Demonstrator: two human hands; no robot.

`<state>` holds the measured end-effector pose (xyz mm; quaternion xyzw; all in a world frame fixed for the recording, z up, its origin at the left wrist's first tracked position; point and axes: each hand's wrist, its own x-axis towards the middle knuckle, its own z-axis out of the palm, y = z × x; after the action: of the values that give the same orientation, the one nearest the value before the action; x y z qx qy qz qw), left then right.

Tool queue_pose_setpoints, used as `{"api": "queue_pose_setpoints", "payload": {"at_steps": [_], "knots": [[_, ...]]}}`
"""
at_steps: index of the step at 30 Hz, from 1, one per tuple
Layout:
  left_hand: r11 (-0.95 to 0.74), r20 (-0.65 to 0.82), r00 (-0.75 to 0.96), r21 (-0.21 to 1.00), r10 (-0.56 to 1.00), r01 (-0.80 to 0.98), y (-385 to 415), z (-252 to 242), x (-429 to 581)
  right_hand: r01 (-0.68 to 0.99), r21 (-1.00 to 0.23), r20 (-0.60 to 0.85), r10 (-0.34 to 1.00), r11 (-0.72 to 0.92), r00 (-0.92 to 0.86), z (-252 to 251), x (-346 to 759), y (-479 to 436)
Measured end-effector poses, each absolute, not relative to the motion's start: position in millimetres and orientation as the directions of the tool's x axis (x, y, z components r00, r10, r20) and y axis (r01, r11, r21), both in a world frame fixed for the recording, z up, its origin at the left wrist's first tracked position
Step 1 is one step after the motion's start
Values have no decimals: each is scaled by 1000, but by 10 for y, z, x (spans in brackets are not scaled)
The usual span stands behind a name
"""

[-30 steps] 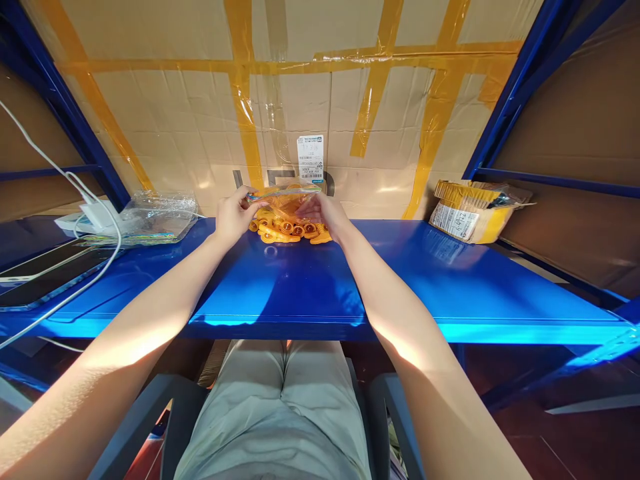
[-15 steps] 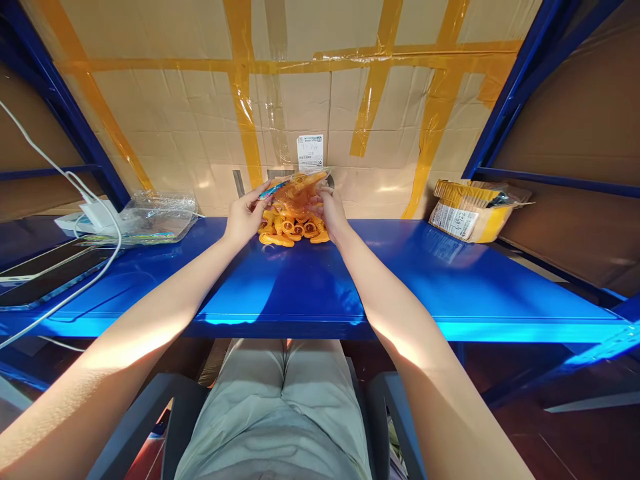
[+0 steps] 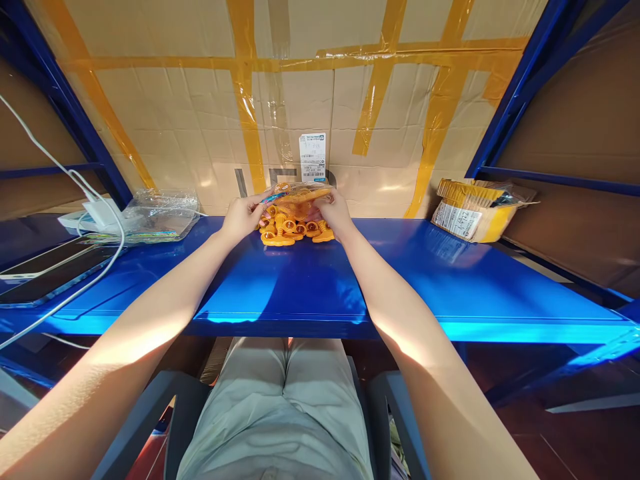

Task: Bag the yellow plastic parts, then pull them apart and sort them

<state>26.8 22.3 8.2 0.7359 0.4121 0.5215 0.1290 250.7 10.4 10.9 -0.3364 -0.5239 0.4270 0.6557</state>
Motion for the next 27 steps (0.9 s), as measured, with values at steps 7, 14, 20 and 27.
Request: {"api": "queue_pose_setpoints", "payload": {"at_steps": [7,14,20,27], "knots": [[-623,652,55,691,756,366,193,138,357,-265,-833,487,871,486,66,210,2497,50],[-560,565,-58,824,823,82,114,199,539,-210,-782,575,809,588,121,181,2459,68],[-483,483,34,875,875,-20,88,147,587,-299,-777,524,832,554,180,206,2478,35],[-327,346,163,936,924,-132,59,139,558,-304,-810,475,865,502,162,200,2517,63]]}}
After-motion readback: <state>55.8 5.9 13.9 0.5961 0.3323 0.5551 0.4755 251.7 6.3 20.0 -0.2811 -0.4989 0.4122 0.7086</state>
